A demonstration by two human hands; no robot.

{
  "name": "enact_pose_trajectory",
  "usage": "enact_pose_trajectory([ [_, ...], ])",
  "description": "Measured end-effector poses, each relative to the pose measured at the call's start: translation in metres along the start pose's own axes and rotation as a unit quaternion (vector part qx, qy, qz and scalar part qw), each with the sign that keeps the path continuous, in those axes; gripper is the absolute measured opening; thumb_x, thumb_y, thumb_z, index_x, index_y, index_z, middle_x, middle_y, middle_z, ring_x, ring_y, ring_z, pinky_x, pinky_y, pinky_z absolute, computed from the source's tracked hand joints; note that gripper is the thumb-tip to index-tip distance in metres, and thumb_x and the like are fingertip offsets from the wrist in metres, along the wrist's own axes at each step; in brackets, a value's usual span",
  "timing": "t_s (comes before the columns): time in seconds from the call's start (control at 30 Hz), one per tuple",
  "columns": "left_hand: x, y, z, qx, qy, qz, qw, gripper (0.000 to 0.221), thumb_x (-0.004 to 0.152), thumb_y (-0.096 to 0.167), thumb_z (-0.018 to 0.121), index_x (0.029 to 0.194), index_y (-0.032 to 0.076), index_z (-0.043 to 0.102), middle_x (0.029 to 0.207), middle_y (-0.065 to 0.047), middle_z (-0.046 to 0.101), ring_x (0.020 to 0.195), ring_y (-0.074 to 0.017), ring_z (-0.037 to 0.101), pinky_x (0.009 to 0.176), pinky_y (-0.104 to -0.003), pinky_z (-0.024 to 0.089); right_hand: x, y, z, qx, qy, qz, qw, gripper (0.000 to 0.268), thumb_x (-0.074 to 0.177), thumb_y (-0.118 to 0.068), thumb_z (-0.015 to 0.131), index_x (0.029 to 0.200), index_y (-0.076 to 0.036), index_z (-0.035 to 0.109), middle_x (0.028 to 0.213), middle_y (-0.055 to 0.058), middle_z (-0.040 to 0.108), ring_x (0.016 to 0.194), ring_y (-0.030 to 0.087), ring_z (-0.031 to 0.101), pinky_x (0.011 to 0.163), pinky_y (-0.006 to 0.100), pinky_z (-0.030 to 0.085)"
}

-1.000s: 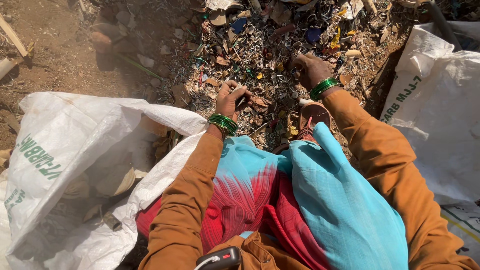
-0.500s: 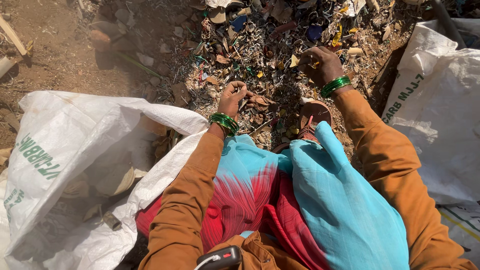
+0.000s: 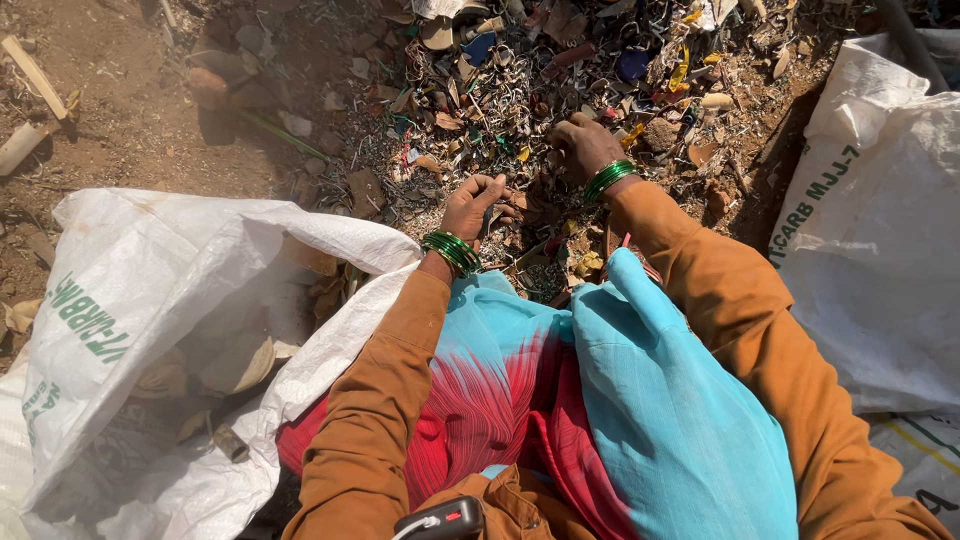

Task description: The person sits on the ground and sorts through a pile of waste and debris by hand, picking up small items, unfolding some of them, and placing them into a white sack.

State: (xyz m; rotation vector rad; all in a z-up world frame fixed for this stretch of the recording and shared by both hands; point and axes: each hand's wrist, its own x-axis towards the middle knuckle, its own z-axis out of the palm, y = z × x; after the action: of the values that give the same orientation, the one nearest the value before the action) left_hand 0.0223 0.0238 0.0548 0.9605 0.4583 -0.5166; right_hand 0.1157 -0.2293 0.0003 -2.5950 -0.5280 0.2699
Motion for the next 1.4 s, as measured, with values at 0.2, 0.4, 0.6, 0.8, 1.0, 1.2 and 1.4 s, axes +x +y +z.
enact_pose_trajectory([
  [0.2, 0.001, -0.002, 0.000, 0.015, 0.014, -0.003, 1.000, 0.025, 0.097, 0.033, 0.070, 0.100, 0.009, 0.064, 0.087, -0.006, 0.069, 0.071, -0.0148, 0.070, 0.061, -0.031, 0.062, -0.026, 0.032, -0.053, 0.490, -0.012, 0.259, 0.832, 0.016, 0.093, -0.020, 0.076, 0.101, -0.012, 0.065, 0.093, 0.006, 0.069, 0.080, 0.020, 0.066, 0.066, 0.042, 0.057],
  [0.4, 0.002, -0.010, -0.005, 0.021, 0.008, -0.007, 1.000, 0.027, 0.098, 0.032, 0.070, 0.108, 0.008, 0.065, 0.089, -0.006, 0.071, 0.072, -0.0140, 0.069, 0.062, -0.030, 0.061, -0.059, 0.001, 0.000, 0.095, -0.110, 0.222, 0.964, 0.038, 0.089, -0.031, 0.082, 0.116, -0.012, 0.063, 0.098, 0.016, 0.071, 0.087, 0.033, 0.068, 0.077, 0.052, 0.057],
  [0.6, 0.001, -0.006, -0.004, 0.052, 0.012, -0.023, 0.998, 0.026, 0.098, 0.032, 0.069, 0.108, 0.008, 0.066, 0.091, -0.005, 0.072, 0.073, -0.0135, 0.069, 0.062, -0.030, 0.061, -0.069, -0.005, 0.028, 0.240, -0.093, 0.066, 0.964, 0.019, 0.096, -0.019, 0.079, 0.107, -0.010, 0.066, 0.096, 0.015, 0.072, 0.081, 0.026, 0.068, 0.072, 0.045, 0.057],
  [0.8, 0.000, -0.008, -0.005, 0.070, 0.005, -0.024, 0.997, 0.026, 0.098, 0.032, 0.069, 0.109, 0.008, 0.066, 0.092, -0.005, 0.071, 0.075, -0.0126, 0.069, 0.063, -0.028, 0.061, -0.055, 0.027, -0.007, 0.765, -0.095, 0.153, 0.618, 0.023, 0.091, -0.002, 0.074, 0.102, -0.012, 0.056, 0.095, 0.007, 0.068, 0.069, 0.012, 0.065, 0.059, 0.029, 0.058],
  [1.0, 0.003, -0.014, -0.008, 0.065, -0.006, -0.029, 0.997, 0.025, 0.098, 0.030, 0.070, 0.107, 0.007, 0.066, 0.091, -0.005, 0.070, 0.074, -0.0132, 0.069, 0.062, -0.028, 0.061, -0.002, 0.031, -0.024, 0.521, 0.014, 0.338, 0.784, 0.020, 0.099, -0.020, 0.069, 0.115, -0.010, 0.065, 0.098, 0.012, 0.071, 0.070, 0.017, 0.066, 0.059, 0.035, 0.055],
  [1.2, 0.003, -0.009, -0.007, 0.078, 0.015, -0.033, 0.996, 0.024, 0.097, 0.028, 0.070, 0.108, 0.007, 0.067, 0.091, -0.004, 0.070, 0.073, -0.0131, 0.069, 0.062, -0.028, 0.061, 0.017, -0.012, 0.019, 0.252, -0.124, 0.111, 0.953, 0.041, 0.094, -0.027, 0.073, 0.132, -0.014, 0.063, 0.132, 0.016, 0.067, 0.119, 0.032, 0.064, 0.100, 0.047, 0.051],
  [1.4, 0.003, -0.001, -0.010, 0.056, 0.051, -0.004, 0.997, 0.022, 0.098, 0.027, 0.069, 0.107, 0.007, 0.067, 0.091, -0.006, 0.070, 0.073, -0.0145, 0.070, 0.060, -0.029, 0.061, 0.036, 0.025, -0.019, 0.203, -0.001, 0.267, 0.942, 0.042, 0.105, -0.024, 0.065, 0.144, -0.013, 0.053, 0.137, 0.019, 0.065, 0.121, 0.030, 0.066, 0.101, 0.046, 0.055],
])
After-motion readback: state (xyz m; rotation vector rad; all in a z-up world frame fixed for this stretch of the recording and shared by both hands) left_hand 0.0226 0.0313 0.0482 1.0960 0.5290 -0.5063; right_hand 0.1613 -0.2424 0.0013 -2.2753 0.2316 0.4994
